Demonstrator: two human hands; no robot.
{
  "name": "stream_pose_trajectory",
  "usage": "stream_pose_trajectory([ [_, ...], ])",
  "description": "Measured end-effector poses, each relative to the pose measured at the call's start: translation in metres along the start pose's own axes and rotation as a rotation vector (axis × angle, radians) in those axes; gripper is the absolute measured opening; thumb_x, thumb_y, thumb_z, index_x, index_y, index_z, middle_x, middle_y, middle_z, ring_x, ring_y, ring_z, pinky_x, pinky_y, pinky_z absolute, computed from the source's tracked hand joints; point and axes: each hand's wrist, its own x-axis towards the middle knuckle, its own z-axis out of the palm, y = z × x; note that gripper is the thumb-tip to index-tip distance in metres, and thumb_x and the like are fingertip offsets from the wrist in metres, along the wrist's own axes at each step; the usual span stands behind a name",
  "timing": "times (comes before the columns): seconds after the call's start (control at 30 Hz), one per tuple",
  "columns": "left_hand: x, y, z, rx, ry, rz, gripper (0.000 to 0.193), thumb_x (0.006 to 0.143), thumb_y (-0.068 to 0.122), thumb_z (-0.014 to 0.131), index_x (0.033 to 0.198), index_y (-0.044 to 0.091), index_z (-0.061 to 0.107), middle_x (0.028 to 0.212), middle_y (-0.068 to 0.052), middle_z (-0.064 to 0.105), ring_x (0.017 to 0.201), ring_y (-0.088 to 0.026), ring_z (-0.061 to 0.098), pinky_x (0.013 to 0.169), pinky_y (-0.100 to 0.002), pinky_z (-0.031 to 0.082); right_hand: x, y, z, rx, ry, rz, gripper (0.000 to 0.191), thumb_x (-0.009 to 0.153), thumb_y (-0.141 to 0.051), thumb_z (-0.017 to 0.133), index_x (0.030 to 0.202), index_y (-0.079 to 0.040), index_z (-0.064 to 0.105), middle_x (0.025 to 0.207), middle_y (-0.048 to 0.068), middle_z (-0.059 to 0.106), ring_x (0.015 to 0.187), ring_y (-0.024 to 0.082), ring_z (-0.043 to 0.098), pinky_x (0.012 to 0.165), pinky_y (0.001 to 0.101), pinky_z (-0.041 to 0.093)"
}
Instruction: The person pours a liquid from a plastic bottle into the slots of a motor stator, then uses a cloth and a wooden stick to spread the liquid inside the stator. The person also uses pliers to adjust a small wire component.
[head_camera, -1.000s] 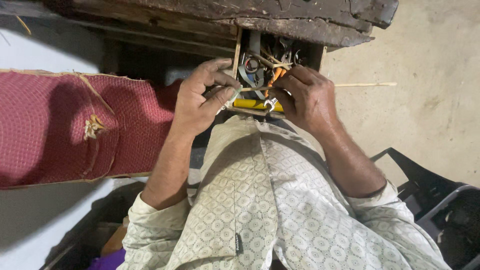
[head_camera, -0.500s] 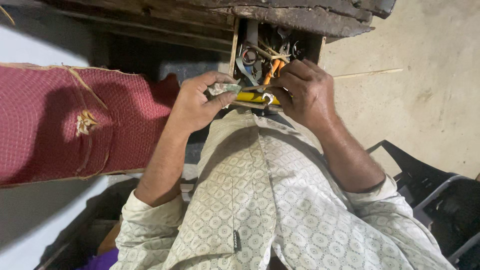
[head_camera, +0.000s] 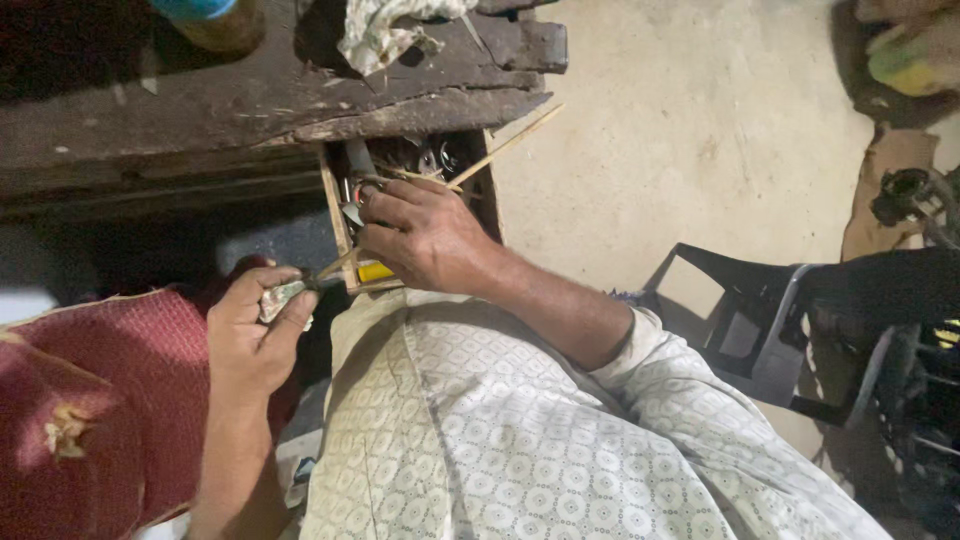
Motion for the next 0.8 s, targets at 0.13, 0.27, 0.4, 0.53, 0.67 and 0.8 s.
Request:
stream_pose_trajectory([
  [0.13, 0.002, 0.012, -0.007, 0.257, 0.057, 0.284, 0.024, 0.089, 0.003, 0.077, 0.111, 0.001, 0.068, 0.096, -0.009, 0.070, 0.082, -0.011, 0.066, 0.074, -0.026, 0.052, 0.022, -0.013, 0.002, 0.192, -0.153, 0.091, 0.028, 0.086, -0.021, 0.079, 0.109, -0.006, 0.072, 0.112, 0.013, 0.069, 0.103, 0.034, 0.070, 0.085, 0.0458, 0.058],
  [0.27, 0.012, 0.043, -0.005, 0.237, 0.074, 0.249, 0.050, 0.082, -0.001, 0.070, 0.130, 0.002, 0.057, 0.093, -0.013, 0.070, 0.076, -0.017, 0.067, 0.069, -0.030, 0.054, 0.053, -0.029, 0.000, 0.342, -0.278, 0.106, 0.038, 0.086, -0.021, 0.078, 0.119, -0.003, 0.072, 0.110, 0.015, 0.072, 0.096, 0.036, 0.071, 0.080, 0.0452, 0.057],
  [0.4, 0.022, 0.074, -0.009, 0.264, 0.128, 0.175, 0.061, 0.082, 0.001, 0.072, 0.139, 0.003, 0.050, 0.085, -0.012, 0.071, 0.069, -0.014, 0.069, 0.063, -0.028, 0.055, 0.083, -0.019, -0.008, 0.502, -0.325, 0.101, 0.022, 0.087, -0.016, 0.078, 0.105, -0.005, 0.075, 0.099, 0.012, 0.075, 0.092, 0.032, 0.073, 0.082, 0.0435, 0.059],
  [0.53, 0.038, 0.074, -0.008, 0.163, 0.097, 0.213, 0.053, 0.083, 0.007, 0.080, 0.131, 0.003, 0.058, 0.094, -0.010, 0.070, 0.082, -0.014, 0.067, 0.073, -0.028, 0.054, 0.089, 0.012, -0.012, 0.513, -0.330, 0.094, 0.017, 0.086, -0.012, 0.078, 0.102, -0.005, 0.075, 0.096, 0.011, 0.075, 0.091, 0.029, 0.074, 0.083, 0.0420, 0.059],
  [0.67, 0.070, 0.041, 0.023, -0.164, 0.119, 0.172, 0.032, 0.094, 0.013, 0.078, 0.120, 0.002, 0.062, 0.107, -0.005, 0.068, 0.097, -0.012, 0.062, 0.085, -0.026, 0.052, 0.083, 0.064, 0.002, 0.469, -0.246, 0.007, 0.021, 0.083, -0.015, 0.083, 0.101, -0.006, 0.076, 0.100, 0.010, 0.075, 0.093, 0.029, 0.073, 0.083, 0.0416, 0.059],
  [0.8, 0.086, 0.036, 0.044, -0.218, 0.185, -0.009, 0.020, 0.102, 0.016, 0.071, 0.113, 0.003, 0.062, 0.095, -0.002, 0.064, 0.084, -0.007, 0.057, 0.073, -0.023, 0.049, 0.091, 0.097, 0.006, 0.345, -0.164, -0.188, 0.033, 0.075, -0.023, 0.084, 0.103, -0.008, 0.077, 0.104, 0.011, 0.075, 0.095, 0.029, 0.072, 0.085, 0.0434, 0.058],
])
